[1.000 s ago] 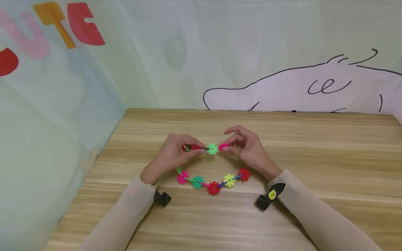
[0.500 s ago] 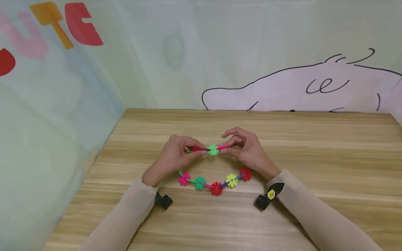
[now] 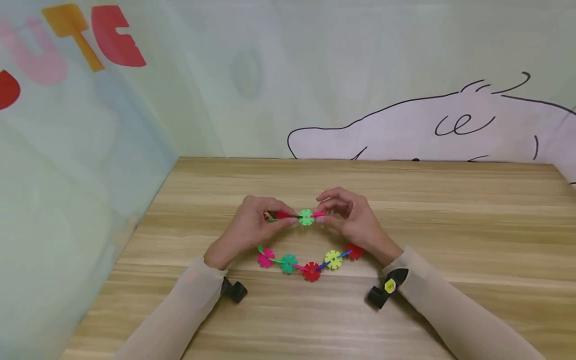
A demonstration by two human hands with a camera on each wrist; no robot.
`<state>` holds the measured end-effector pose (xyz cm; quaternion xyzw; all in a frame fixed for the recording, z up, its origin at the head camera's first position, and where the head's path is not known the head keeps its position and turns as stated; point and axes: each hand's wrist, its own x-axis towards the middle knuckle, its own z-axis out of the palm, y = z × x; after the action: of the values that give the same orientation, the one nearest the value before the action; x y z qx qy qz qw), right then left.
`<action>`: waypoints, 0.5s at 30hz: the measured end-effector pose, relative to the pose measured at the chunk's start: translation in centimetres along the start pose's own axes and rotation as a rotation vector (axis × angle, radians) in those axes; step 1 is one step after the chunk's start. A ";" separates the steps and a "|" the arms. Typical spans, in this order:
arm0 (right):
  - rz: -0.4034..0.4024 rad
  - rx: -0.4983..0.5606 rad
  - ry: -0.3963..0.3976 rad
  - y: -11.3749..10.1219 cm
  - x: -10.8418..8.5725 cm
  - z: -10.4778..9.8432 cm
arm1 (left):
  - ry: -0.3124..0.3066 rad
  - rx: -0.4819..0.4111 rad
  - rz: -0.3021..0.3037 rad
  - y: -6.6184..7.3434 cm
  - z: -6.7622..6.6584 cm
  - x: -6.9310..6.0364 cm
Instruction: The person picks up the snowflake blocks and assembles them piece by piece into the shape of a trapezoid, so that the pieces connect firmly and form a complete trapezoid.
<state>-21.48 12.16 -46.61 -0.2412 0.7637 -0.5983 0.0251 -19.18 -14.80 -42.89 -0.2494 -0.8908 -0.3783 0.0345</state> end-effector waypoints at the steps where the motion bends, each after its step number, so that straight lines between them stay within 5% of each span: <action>1: 0.002 -0.002 0.002 0.1 -0.3 -0.1 | -0.001 0.000 -0.004 0.0 0.0 0.0; 8: 0.010 -0.099 -0.028 0.2 -4.2 -2.7 | -0.007 -0.038 -0.042 -0.3 -0.1 -0.1; 15: -0.174 -0.341 -0.112 0.5 -7.3 -4.3 | -0.013 -0.071 -0.055 -0.5 -0.4 0.0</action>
<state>-16.67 19.03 -47.70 -0.3398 0.8277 -0.4459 -0.0254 -19.42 -15.36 -42.91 -0.2284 -0.8834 -0.4090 0.0093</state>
